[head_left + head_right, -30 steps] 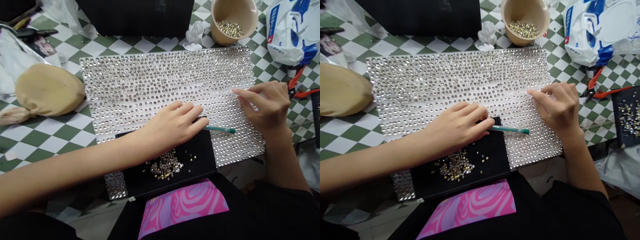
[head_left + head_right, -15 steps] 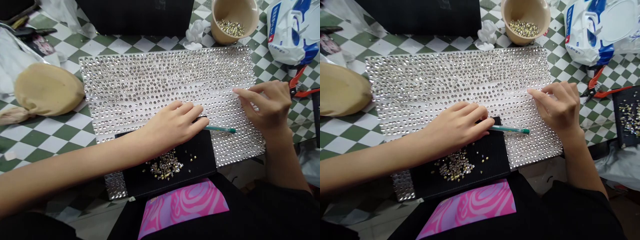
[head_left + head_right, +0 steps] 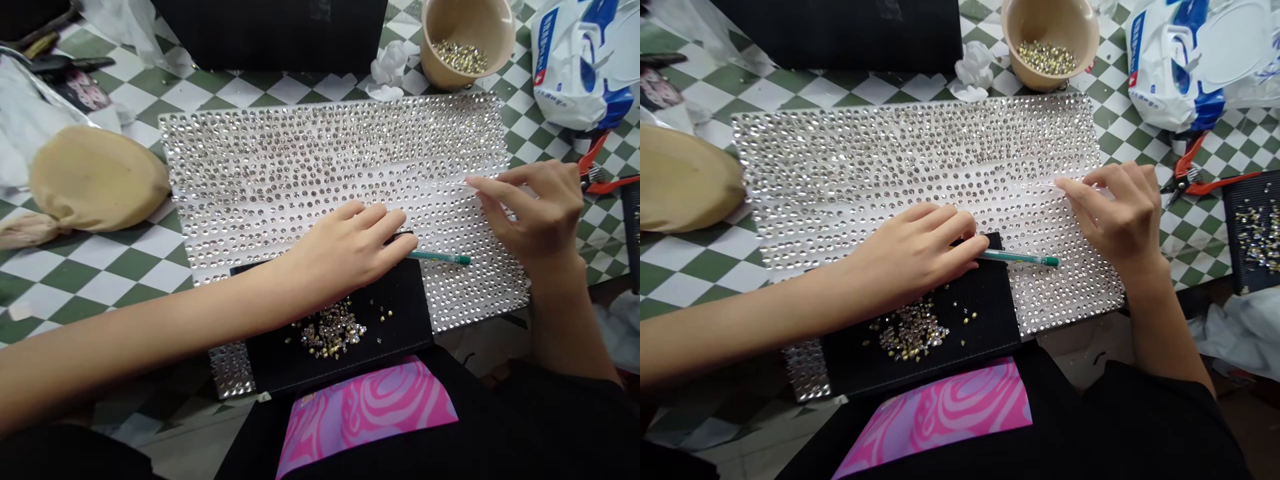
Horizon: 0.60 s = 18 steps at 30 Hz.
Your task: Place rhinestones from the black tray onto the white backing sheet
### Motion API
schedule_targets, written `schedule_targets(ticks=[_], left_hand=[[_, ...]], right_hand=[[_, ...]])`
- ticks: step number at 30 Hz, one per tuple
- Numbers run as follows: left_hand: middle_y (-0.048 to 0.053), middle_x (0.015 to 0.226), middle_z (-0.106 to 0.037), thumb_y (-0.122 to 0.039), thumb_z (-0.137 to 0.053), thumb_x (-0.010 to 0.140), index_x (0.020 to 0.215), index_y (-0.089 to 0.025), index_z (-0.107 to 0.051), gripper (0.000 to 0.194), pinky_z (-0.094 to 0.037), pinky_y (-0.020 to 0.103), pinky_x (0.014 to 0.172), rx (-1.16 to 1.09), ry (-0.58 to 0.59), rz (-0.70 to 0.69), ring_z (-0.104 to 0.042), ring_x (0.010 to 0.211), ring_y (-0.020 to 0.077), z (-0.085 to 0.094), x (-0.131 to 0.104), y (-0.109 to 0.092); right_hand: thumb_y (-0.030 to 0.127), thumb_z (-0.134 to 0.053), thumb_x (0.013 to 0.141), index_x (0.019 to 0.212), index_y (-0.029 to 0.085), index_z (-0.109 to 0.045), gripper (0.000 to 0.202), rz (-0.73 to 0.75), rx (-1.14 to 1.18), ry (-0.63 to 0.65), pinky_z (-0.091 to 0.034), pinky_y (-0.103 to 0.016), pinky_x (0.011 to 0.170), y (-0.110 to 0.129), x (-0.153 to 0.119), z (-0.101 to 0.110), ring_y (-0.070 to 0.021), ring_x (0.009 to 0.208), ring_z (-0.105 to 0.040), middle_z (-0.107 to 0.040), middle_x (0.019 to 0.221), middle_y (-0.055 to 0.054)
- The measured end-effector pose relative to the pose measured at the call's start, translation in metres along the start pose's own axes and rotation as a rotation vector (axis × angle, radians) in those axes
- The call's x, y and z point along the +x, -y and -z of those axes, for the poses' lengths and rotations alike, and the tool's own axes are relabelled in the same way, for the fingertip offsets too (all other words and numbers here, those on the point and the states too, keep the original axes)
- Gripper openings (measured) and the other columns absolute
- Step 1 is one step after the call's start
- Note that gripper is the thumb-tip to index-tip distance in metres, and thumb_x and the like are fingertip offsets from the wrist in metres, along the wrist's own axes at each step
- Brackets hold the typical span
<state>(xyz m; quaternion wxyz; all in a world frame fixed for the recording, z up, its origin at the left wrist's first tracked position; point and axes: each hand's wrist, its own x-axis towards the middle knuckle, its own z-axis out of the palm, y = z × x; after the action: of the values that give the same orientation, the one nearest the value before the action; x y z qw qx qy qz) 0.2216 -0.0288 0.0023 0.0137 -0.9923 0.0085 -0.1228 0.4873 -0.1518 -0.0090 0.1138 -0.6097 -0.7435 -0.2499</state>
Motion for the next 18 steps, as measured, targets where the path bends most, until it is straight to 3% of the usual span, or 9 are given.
schedule_targets(ticks=[18], left_hand=[[0.006,0.101,-0.060,-0.029,-0.047,0.092,0.099,-0.018,-0.047,0.013,-0.040,0.029,0.067,-0.001,-0.018,-0.001,-0.057,0.081,0.0185,-0.0012,0.0010,-0.0010]], right_hand=[[0.016,-0.067,0.078,0.109,0.028,-0.063,0.033,0.006,-0.012,0.008,-0.036,-0.029,0.071,0.0011,0.0018,0.0013,-0.0128,0.076,-0.049,-0.059,0.083,-0.001]])
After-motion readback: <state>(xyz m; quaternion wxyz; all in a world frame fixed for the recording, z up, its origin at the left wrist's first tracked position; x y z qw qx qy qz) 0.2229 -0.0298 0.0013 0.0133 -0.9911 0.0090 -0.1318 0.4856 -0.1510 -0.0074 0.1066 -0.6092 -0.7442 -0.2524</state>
